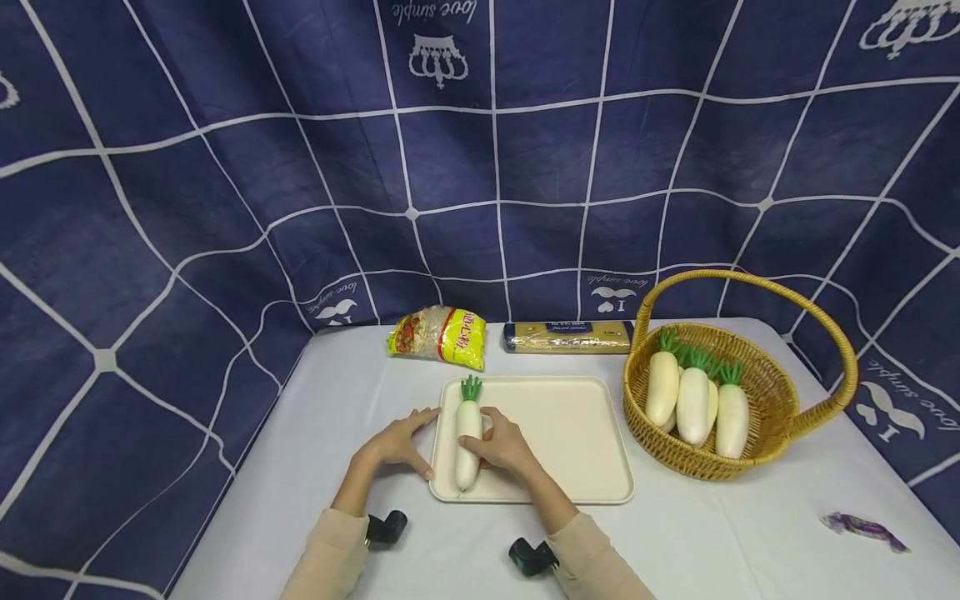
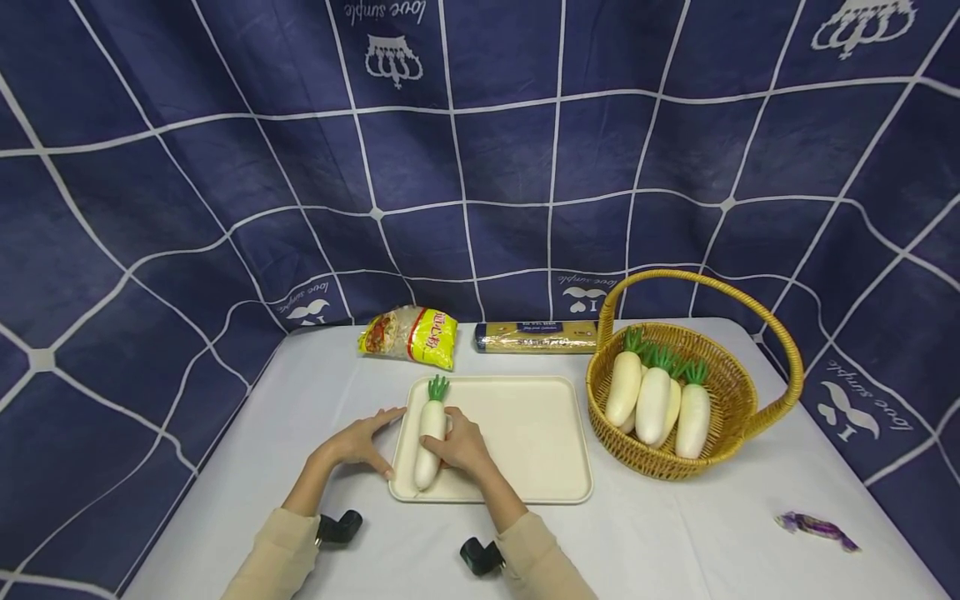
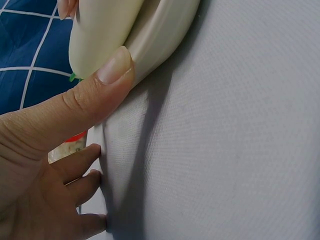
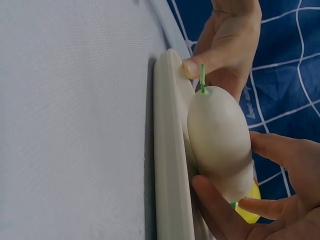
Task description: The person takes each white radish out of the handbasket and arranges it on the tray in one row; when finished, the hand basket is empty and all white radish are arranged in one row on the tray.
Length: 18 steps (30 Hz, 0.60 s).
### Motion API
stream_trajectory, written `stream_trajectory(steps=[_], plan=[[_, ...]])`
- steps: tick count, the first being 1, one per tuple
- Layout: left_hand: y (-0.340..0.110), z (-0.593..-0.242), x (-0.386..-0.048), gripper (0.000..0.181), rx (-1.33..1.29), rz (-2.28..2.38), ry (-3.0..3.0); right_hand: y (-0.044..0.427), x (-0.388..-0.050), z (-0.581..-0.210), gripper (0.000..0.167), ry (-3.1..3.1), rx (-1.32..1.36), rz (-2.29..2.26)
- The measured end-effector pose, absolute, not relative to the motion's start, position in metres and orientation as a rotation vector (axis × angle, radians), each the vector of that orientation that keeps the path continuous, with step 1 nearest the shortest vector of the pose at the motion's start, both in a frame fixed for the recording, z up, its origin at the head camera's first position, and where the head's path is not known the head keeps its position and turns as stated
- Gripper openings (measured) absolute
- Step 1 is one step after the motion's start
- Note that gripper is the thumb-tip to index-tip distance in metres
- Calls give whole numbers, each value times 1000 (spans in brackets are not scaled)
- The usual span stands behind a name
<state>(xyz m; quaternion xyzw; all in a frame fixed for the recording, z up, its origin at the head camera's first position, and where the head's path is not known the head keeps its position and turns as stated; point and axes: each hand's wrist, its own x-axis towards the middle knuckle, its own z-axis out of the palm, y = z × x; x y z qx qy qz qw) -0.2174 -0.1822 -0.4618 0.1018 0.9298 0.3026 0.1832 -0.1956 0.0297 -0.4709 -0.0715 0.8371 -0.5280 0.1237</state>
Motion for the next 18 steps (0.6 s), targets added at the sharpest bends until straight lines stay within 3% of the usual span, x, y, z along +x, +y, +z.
stream_trajectory(steps=[18], plan=[[-185, -462, -218, 112, 298, 892, 2599, 47, -194, -467, 75, 2469, -140, -1490]])
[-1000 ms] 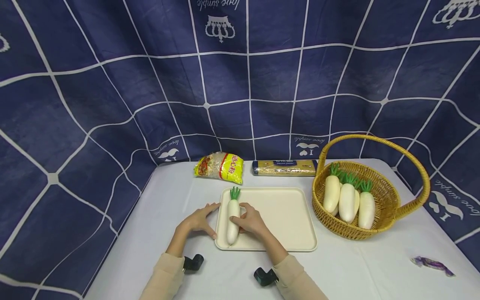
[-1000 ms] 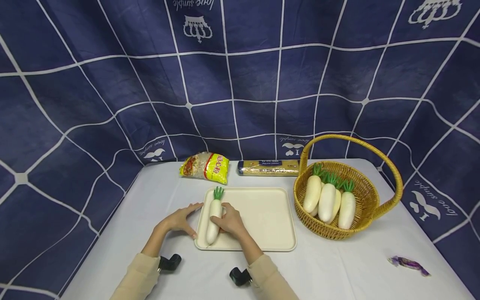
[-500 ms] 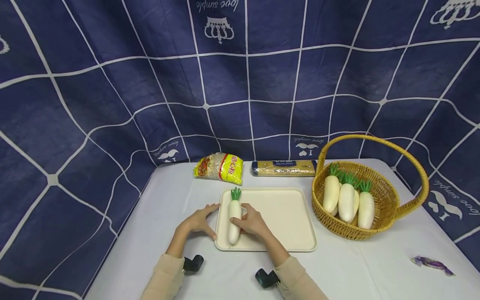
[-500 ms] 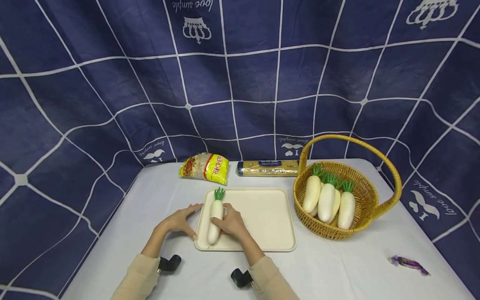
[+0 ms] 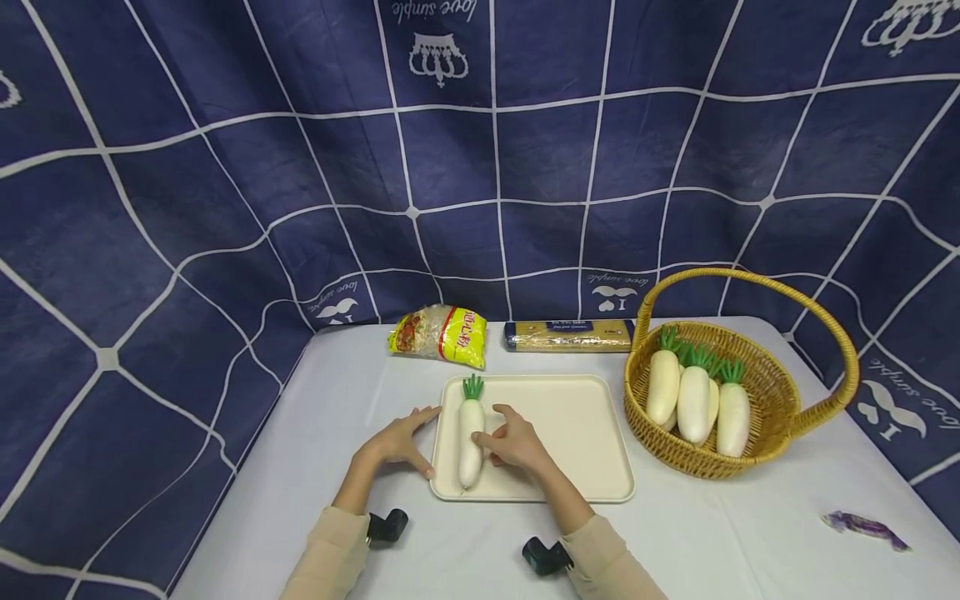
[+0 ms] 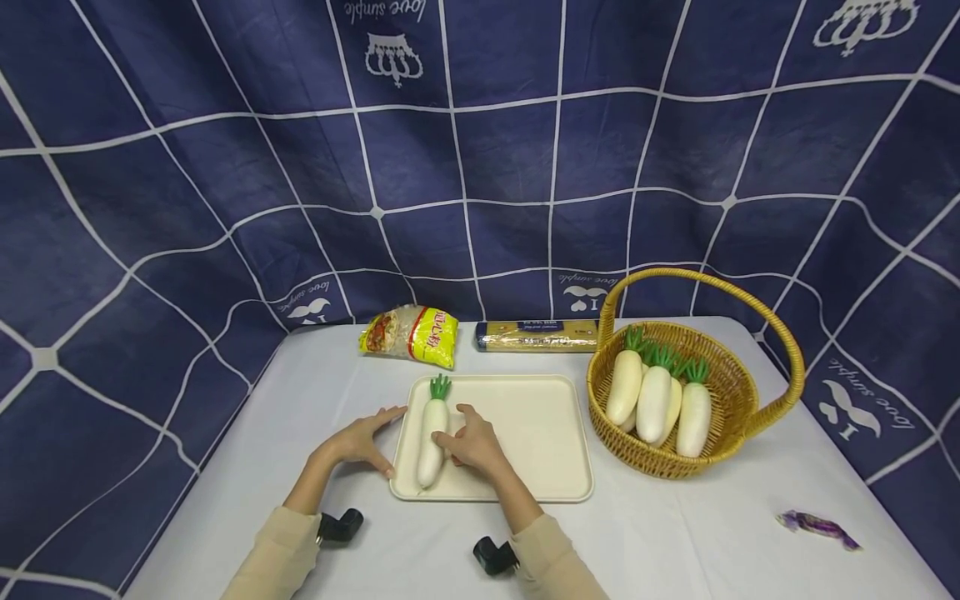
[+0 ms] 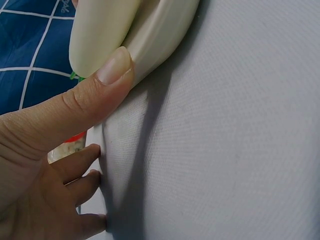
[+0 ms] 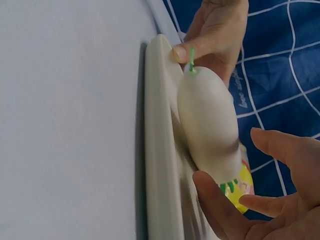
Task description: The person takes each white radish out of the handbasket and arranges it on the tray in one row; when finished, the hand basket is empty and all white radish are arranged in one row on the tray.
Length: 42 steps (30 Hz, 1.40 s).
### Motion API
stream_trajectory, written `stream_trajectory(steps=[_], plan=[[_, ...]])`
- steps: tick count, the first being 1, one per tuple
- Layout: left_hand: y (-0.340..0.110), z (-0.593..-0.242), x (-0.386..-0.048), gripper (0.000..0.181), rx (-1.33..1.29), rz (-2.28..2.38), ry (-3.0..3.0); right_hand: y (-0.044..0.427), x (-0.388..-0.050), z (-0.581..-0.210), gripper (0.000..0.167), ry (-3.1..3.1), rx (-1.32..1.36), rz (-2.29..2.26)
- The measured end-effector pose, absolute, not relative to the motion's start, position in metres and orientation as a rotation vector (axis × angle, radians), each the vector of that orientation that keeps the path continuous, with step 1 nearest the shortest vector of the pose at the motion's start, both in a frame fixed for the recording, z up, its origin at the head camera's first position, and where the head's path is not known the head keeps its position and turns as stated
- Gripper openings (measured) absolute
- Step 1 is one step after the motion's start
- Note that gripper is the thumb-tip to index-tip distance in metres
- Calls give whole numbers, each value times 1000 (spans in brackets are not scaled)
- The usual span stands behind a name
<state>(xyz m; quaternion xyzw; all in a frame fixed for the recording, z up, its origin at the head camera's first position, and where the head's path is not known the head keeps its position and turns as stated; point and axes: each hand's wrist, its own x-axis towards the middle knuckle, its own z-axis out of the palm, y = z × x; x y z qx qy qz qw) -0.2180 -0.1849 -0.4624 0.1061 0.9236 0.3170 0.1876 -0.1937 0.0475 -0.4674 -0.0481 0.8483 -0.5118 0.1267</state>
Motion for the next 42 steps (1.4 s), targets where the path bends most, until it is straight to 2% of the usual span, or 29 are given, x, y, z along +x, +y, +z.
stream_trajectory(steps=[17, 30, 42], plan=[[-185, -465, -218, 110, 294, 869, 2610, 80, -193, -453, 65, 2519, -179, -1623], [-184, -463, -216, 110, 291, 885, 2609, 114, -187, -432, 37, 2602, -156, -1713], [-183, -462, -218, 111, 306, 888, 2606, 158, -181, -414, 44, 2720, -100, -1673]])
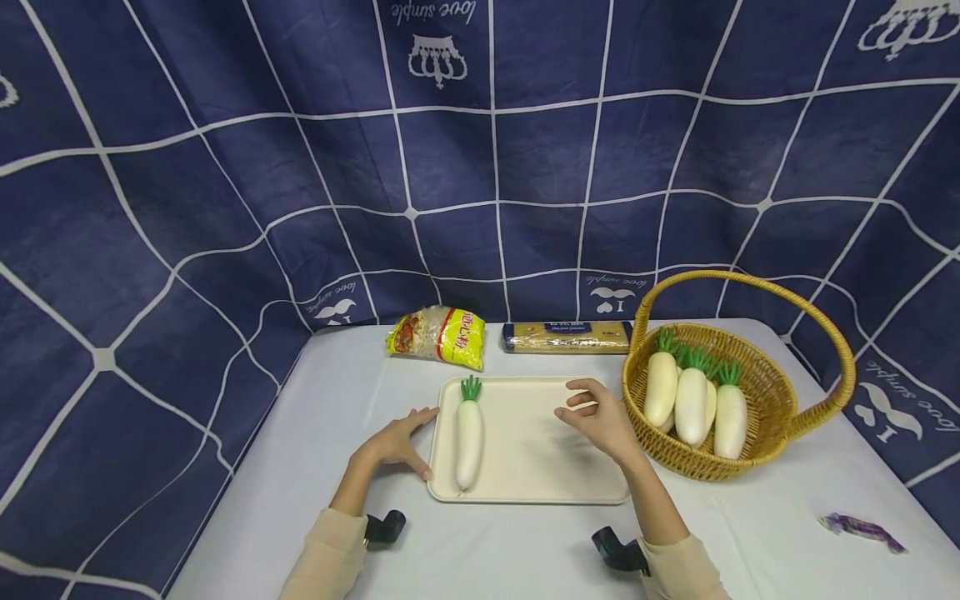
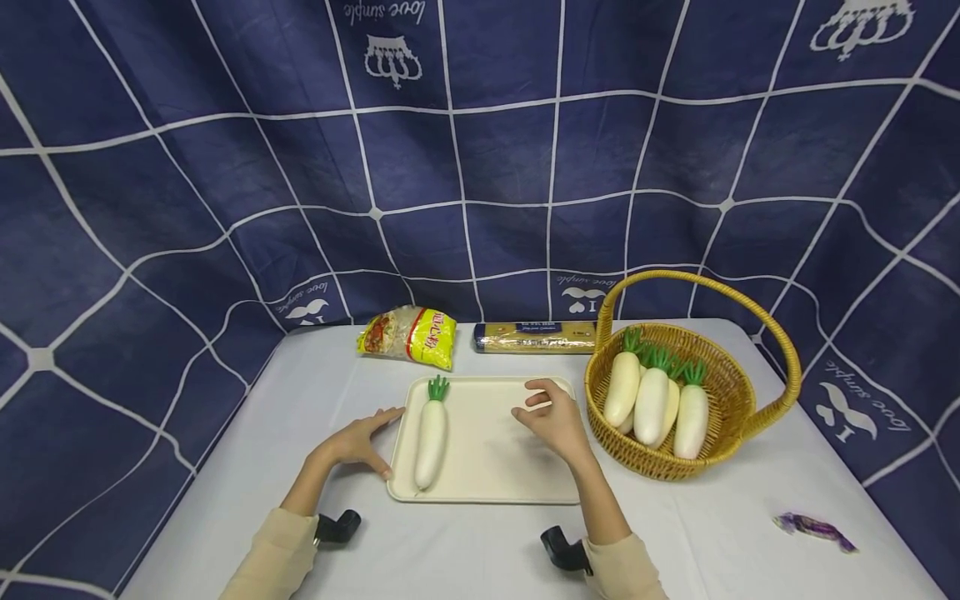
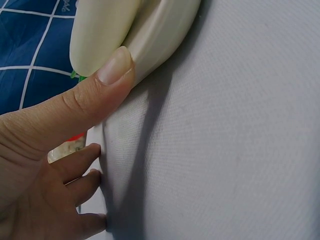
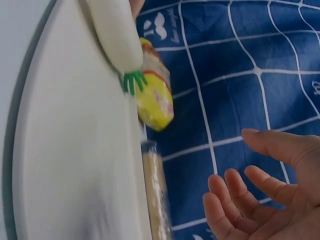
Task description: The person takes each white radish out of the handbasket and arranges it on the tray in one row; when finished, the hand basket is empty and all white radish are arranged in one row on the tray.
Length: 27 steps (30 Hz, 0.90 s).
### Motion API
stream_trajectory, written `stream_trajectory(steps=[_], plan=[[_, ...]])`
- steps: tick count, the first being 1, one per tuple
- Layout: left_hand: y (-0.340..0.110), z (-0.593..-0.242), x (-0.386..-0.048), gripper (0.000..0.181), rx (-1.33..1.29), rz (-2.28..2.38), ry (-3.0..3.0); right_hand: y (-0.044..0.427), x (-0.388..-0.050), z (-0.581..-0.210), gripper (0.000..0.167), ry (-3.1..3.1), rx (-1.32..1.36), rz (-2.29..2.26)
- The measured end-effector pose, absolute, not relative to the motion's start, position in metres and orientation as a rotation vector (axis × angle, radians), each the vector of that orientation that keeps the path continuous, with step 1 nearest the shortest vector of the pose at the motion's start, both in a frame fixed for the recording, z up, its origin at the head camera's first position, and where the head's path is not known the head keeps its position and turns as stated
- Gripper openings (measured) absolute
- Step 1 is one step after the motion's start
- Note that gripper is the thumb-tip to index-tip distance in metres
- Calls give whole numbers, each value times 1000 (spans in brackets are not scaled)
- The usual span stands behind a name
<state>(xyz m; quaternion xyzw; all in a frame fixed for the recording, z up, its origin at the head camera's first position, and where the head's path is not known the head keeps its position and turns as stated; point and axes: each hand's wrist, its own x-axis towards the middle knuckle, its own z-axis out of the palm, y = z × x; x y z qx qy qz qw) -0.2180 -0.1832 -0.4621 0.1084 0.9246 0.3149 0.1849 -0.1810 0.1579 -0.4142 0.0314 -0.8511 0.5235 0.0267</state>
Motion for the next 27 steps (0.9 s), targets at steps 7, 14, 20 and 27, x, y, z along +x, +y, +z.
stream_trajectory(steps=[7, 14, 20, 27], plan=[[-183, -463, -218, 111, 303, 882, 2608, 182, -177, -404, 46, -2607, 55, 1519], [-184, -464, -219, 111, 291, 870, 2611, 201, -171, -396, 47, -2594, 6, 1469], [-184, -464, -219, 111, 290, 878, 2602, 222, -169, -389, 47, -2568, -40, 1365], [-183, -464, -219, 111, 289, 872, 2599, 248, -167, -385, 50, -2541, -148, 1261]])
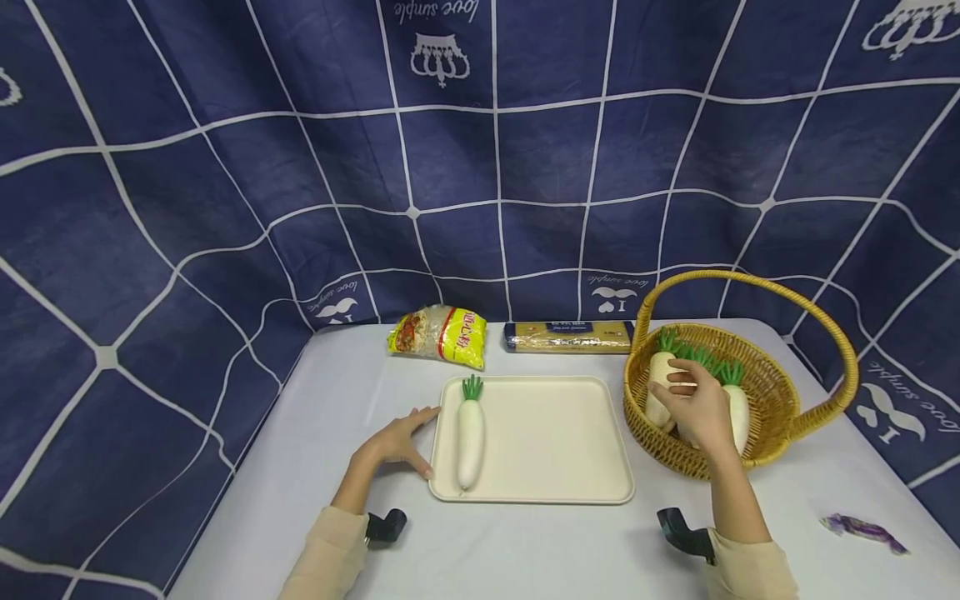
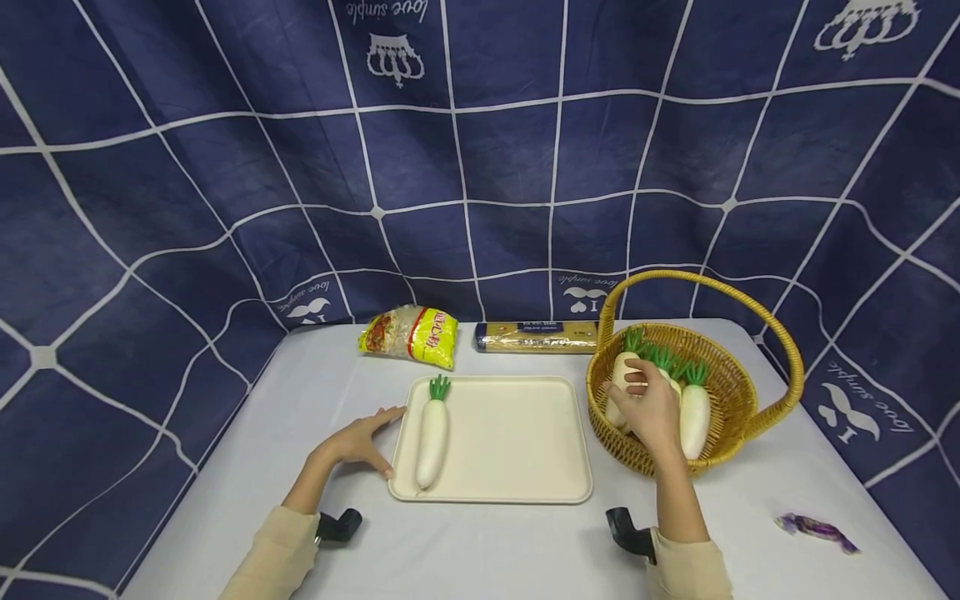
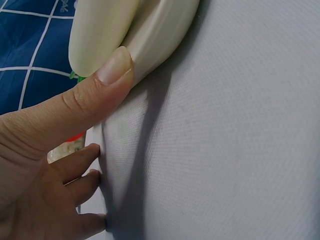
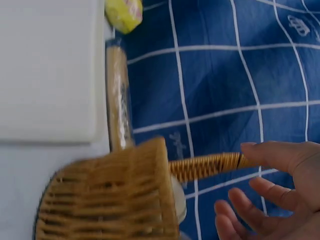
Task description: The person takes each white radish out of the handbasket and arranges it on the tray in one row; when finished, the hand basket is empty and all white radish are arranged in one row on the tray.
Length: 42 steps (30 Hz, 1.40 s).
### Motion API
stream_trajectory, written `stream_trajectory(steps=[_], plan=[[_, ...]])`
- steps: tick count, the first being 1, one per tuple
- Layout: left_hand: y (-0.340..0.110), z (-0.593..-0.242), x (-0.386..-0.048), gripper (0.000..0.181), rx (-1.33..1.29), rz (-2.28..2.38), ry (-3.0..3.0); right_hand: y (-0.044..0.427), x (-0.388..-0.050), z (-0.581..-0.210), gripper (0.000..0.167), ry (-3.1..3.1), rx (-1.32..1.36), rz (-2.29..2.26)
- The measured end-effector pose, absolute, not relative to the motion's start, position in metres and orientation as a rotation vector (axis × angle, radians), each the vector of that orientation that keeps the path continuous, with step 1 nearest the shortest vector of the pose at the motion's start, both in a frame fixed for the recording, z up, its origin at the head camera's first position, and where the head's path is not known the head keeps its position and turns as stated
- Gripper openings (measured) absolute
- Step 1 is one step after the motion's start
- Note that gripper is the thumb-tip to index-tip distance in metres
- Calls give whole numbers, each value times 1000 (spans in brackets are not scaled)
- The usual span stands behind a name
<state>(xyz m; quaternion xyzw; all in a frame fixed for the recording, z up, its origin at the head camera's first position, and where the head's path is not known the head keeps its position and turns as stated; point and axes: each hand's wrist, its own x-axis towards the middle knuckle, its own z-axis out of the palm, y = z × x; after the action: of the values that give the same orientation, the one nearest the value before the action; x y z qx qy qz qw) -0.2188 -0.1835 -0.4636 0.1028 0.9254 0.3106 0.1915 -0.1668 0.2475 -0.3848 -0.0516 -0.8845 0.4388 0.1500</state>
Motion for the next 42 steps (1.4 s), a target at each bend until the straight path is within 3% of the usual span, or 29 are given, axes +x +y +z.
stream_trajectory(steps=[6, 16, 42], plan=[[-182, -463, -220, 111, 287, 856, 2605, 266, -167, -387, 56, -2595, -288, 1186], [-182, -464, -222, 111, 291, 852, 2607, 294, -168, -392, 68, -2712, -289, 1182], [-182, -463, -219, 111, 281, 854, 2608, 310, -178, -409, 87, -2937, -453, 1257]])
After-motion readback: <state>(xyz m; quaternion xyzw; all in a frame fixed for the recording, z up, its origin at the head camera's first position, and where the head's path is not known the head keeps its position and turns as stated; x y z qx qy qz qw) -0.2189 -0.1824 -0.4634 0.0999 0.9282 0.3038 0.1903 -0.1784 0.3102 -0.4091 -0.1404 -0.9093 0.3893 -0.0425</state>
